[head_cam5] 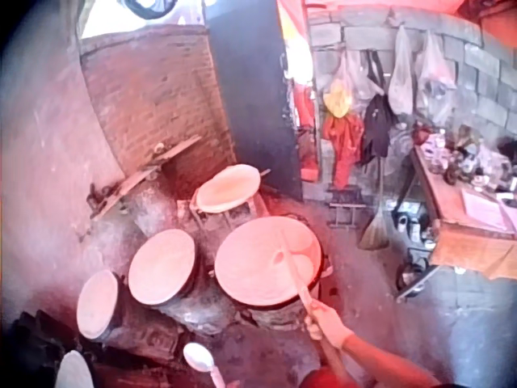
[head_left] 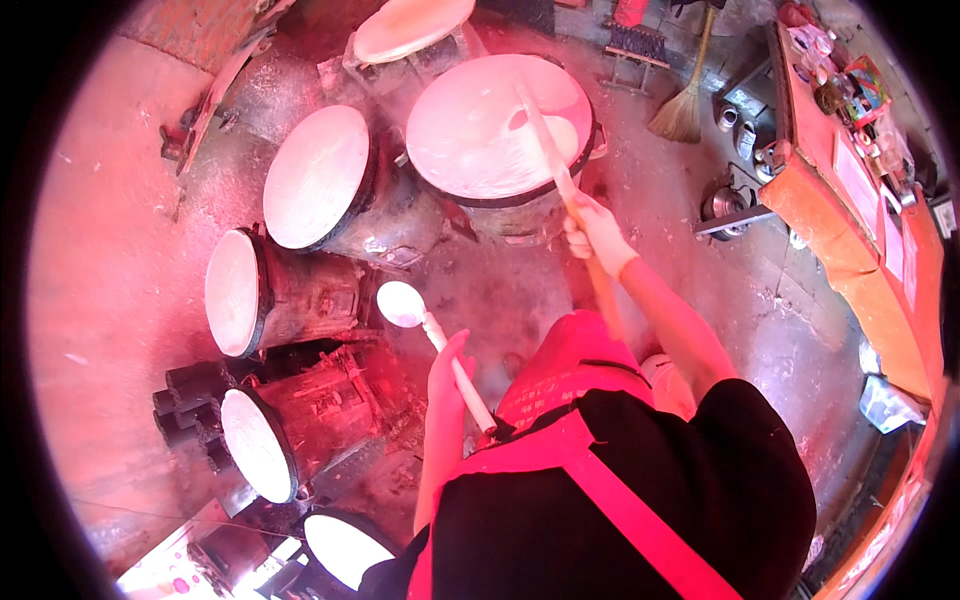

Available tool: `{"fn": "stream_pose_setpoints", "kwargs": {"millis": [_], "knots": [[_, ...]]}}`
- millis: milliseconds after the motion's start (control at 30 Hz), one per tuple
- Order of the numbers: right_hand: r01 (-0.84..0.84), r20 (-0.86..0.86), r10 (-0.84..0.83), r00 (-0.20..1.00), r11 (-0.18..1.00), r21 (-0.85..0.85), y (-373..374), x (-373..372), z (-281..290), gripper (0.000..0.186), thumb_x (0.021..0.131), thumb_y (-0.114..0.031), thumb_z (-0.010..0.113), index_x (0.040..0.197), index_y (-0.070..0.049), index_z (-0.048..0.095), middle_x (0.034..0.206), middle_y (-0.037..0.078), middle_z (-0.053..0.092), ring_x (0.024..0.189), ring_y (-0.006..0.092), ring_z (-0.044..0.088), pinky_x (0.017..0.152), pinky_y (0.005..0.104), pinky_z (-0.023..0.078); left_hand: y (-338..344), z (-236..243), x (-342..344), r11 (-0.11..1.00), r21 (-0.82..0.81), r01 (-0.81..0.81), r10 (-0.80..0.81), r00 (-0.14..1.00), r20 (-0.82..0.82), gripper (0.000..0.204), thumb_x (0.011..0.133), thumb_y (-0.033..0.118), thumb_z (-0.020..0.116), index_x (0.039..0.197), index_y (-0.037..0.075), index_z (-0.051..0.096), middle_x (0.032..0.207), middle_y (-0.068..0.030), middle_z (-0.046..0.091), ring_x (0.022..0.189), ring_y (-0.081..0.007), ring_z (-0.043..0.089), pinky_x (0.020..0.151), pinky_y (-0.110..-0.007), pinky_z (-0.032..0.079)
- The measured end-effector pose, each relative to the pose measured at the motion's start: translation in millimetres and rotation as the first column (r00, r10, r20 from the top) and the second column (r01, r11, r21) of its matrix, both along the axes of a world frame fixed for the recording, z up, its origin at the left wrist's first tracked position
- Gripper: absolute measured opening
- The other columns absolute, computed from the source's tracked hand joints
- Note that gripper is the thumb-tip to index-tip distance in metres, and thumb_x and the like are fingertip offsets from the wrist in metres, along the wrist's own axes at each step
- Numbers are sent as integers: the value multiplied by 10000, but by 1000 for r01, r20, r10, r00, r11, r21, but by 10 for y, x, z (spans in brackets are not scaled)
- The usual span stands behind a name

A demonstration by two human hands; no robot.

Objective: The person spreads batter onto multiple heated circular plates using a spreader and removes the thin cooked crepes with a stick.

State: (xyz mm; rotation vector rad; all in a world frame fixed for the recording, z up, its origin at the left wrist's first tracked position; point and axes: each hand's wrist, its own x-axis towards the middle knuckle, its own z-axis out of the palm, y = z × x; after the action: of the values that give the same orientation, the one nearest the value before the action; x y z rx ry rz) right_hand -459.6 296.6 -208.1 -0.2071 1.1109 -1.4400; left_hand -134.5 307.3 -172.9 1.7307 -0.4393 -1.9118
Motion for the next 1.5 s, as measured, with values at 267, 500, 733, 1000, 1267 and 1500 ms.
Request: {"fn": "stream_pose_setpoints", "kwargs": {"millis": [267, 500, 733, 1000, 1267, 1500], "knots": [[-466, -114, 469, 876, 883, 53, 335, -801, 14, 481, 970, -404, 437, 1402, -194, 405, 636, -36, 431, 402, 49, 300, 361, 219, 227, 44, 189, -676, 995, -98, 26, -26, 1000, -7, 381, 829, 221, 672, 1192, 120, 613, 1263, 54, 508, 1213, -84, 375, 1036, -271, 273], [-347, -221, 333, 917, 937, -28, -224, -1705, -36, 435, 976, -370, 411, 1379, -209, 434, 683, -28, 447, 420, 54, 304, 371, 222, 244, 236, 230, -1037, 986, -166, -19, 17, 1000, -14, 314, 860, 186, 646, 1157, 92, 603, 1013, 5, 550, 951, -77, 492, 859, -253, 416], [-451, -332, 442, 833, 891, 56, -550, -1052, 171, 370, 982, -251, 440, 1349, -228, 480, 662, -40, 431, 418, 42, 308, 374, 221, 249, 183, 392, -1108, 957, -290, 17, -48, 994, -102, 251, 914, 178, 614, 1115, 40, 552, 729, 20, 474, 504, -42, 380, 424, -171, 320], [146, -233, -162, 959, 986, -83, -194, -589, -130, 374, 932, -112, 520, 1298, -164, 573, 670, -105, 521, 409, 10, 332, 374, 185, 253, 55, 617, -1088, 970, -235, 66, -96, 989, -117, 150, 945, 175, 554, 1006, 55, 488, 721, 10, 471, 499, -42, 385, 407, -184, 283], [52, -388, -16, 921, 995, 84, -217, -971, 21, 354, 947, -245, 559, 1292, -170, 578, 574, -98, 394, 408, 25, 322, 361, 213, 248, -199, 577, -1203, 937, -254, 240, -270, 959, -87, 156, 944, 179, 564, 931, 57, 469, 735, -3, 464, 552, -60, 425, 421, -200, 329], [-48, -357, 84, 930, 993, 109, 378, -664, 70, 337, 948, -190, 553, 1282, -156, 583, 649, -110, 467, 442, 12, 357, 376, 180, 257, -1042, 291, -1443, 879, -373, 298, -351, 933, -82, 199, 931, 177, 560, 840, 66, 423, 687, 3, 438, 507, -88, 416, 418, -234, 354]]}}
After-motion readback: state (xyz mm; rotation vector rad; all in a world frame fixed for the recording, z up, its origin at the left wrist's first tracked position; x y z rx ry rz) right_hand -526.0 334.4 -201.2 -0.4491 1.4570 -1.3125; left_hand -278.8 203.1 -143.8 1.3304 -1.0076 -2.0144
